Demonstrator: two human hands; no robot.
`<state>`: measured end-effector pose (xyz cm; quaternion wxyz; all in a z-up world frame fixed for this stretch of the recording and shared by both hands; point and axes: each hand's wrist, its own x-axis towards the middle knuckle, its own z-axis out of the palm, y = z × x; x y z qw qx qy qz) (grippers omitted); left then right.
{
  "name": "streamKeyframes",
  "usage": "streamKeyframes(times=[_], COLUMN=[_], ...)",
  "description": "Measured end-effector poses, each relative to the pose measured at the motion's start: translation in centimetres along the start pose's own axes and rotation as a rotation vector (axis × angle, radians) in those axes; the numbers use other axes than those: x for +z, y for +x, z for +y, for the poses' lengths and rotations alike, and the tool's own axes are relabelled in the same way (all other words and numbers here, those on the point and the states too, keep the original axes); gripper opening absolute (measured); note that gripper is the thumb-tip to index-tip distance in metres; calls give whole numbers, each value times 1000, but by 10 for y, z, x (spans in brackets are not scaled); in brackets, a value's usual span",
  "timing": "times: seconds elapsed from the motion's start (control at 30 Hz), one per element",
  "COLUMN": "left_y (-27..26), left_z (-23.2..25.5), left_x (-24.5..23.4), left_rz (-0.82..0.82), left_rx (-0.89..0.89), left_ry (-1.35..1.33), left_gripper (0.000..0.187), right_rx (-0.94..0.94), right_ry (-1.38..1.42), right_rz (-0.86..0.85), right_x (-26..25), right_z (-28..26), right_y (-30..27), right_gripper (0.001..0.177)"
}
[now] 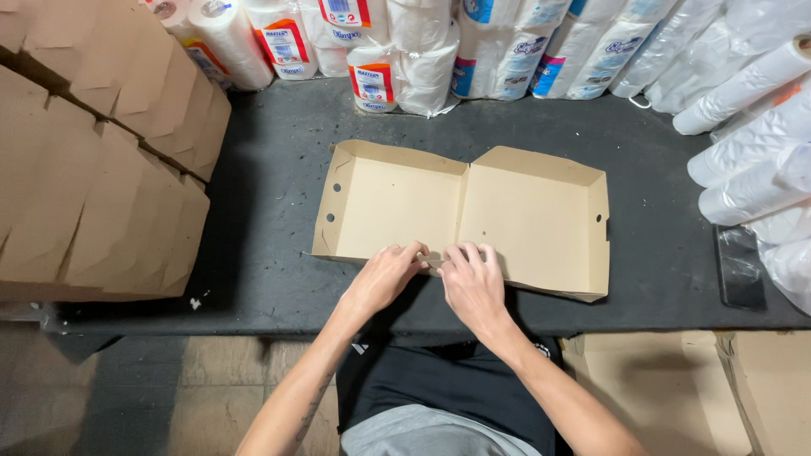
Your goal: The person folds flat cardboard into small boxes by hand, stacking each finished box to the side.
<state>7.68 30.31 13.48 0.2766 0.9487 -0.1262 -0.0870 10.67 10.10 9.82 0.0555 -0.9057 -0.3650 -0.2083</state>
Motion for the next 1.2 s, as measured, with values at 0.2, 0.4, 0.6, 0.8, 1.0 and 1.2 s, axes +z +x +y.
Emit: streamKeyframes(times=[0.2,0.4,0.6,0.8,1.0,1.2], left_y=[-12,-42,-74,-91,-87,-60], left_z=[-2,-48,-76,-51,30,69], left_x=[-11,-16,5,35,54,94], left_rz=[17,266,371,354,118,210], left_rx=[-20,-41,-167,-277,-256,186], left_ry=[-47,320,475,464,288,290], left_gripper=[21,32,17,25,39,44], right_rx=[-76,41,1165,1030,677,516], right_ry=[-99,753,1668,1564,1235,1095], right_rz=[-56,-252,-173,106,191,274], right_x=[-17,-69,-20,-46,-65,-66], right_z=[-17,-31,15,52,65,52], right_y=[7,-34,-63,-30,1,0], right_gripper=[9,25,31,37,42,40])
